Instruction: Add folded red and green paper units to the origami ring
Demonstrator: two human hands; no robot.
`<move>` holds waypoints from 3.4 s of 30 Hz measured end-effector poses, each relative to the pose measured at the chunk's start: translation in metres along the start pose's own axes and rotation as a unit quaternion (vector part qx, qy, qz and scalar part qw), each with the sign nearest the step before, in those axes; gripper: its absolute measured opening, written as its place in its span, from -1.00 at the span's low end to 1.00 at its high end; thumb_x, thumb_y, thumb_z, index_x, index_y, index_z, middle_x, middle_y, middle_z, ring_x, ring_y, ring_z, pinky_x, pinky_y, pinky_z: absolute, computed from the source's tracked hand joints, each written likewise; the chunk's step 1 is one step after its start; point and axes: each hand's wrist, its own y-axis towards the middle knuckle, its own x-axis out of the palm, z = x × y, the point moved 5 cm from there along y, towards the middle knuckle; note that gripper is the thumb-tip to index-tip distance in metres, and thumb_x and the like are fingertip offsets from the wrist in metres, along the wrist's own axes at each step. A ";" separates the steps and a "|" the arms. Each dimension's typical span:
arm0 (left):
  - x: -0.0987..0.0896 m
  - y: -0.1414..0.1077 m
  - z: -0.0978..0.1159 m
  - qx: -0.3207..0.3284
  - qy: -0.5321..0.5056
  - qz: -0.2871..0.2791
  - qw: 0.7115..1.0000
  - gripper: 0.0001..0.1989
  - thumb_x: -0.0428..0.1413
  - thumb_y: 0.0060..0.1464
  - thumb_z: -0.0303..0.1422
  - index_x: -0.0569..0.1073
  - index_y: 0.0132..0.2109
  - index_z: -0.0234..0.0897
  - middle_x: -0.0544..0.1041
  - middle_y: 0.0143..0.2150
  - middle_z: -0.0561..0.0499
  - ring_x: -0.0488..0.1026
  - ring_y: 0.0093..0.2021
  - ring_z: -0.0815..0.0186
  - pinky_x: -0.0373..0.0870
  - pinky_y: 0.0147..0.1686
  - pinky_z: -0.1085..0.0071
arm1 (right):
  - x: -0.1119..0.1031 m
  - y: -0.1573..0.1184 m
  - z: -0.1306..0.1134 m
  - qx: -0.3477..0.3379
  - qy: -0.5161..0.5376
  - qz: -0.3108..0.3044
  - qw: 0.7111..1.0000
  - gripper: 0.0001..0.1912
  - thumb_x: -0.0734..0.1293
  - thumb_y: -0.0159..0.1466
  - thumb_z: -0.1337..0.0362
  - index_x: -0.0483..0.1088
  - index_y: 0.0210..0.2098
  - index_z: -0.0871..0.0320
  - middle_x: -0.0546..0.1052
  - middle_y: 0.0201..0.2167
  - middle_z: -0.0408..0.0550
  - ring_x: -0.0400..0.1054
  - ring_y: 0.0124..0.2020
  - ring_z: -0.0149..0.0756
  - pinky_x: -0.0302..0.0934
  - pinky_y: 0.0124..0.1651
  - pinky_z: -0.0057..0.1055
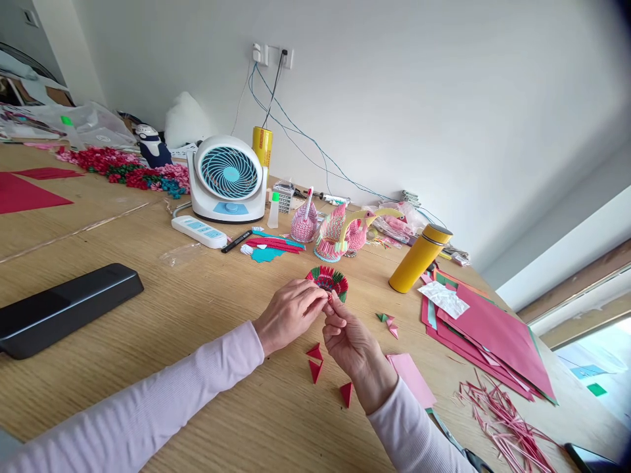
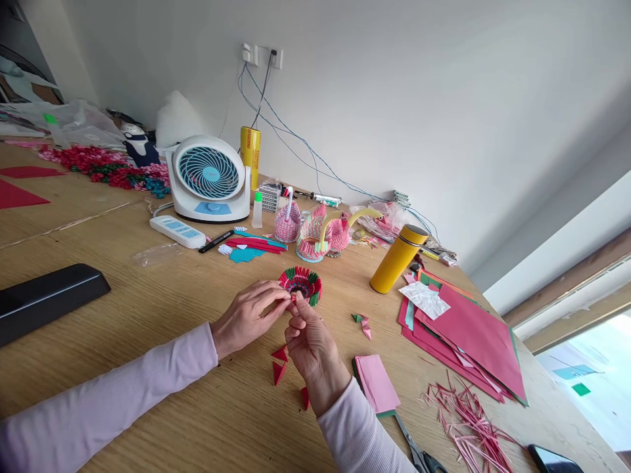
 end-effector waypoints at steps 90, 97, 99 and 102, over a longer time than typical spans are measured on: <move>0.047 0.000 -0.045 0.004 -0.083 -0.129 0.988 -0.88 0.13 0.10 -0.42 0.49 -0.18 -0.22 0.56 -0.11 -0.03 0.38 0.08 0.18 0.24 0.12 0.20 | -0.018 0.015 -0.061 -0.331 -0.569 -0.018 0.753 -0.55 0.43 0.11 -0.04 0.58 -0.27 0.26 0.40 -0.66 -0.16 0.15 -0.67 -0.47 0.02 -0.62 -0.49; 0.046 0.000 -0.044 0.002 -0.083 -0.134 0.987 -0.87 0.13 0.08 -0.44 0.49 -0.18 -0.23 0.56 -0.11 -0.03 0.38 0.07 0.17 0.22 0.12 0.19 | -0.015 0.012 -0.061 -0.359 -0.625 -0.017 0.693 -0.62 0.37 0.19 0.00 0.59 -0.27 0.21 0.46 -0.63 -0.14 0.22 -0.69 -0.44 0.08 -0.60 -0.49; 0.046 0.000 -0.044 0.002 -0.079 -0.137 0.987 -0.86 0.13 0.08 -0.44 0.48 -0.17 -0.24 0.55 -0.10 -0.03 0.38 0.07 0.17 0.24 0.11 0.20 | -0.011 0.009 -0.061 -0.366 -0.638 -0.014 0.678 -0.65 0.36 0.19 0.02 0.59 -0.29 0.19 0.48 -0.62 -0.13 0.24 -0.69 -0.43 0.10 -0.60 -0.49; 0.045 0.000 -0.044 0.002 -0.078 -0.133 0.988 -0.86 0.13 0.07 -0.43 0.48 -0.17 -0.25 0.54 -0.09 -0.04 0.39 0.07 0.16 0.25 0.09 0.20 | -0.005 0.004 -0.060 -0.374 -0.659 -0.009 0.653 -0.69 0.37 0.20 0.05 0.59 -0.32 0.18 0.51 -0.59 -0.11 0.28 -0.69 -0.41 0.13 -0.60 -0.47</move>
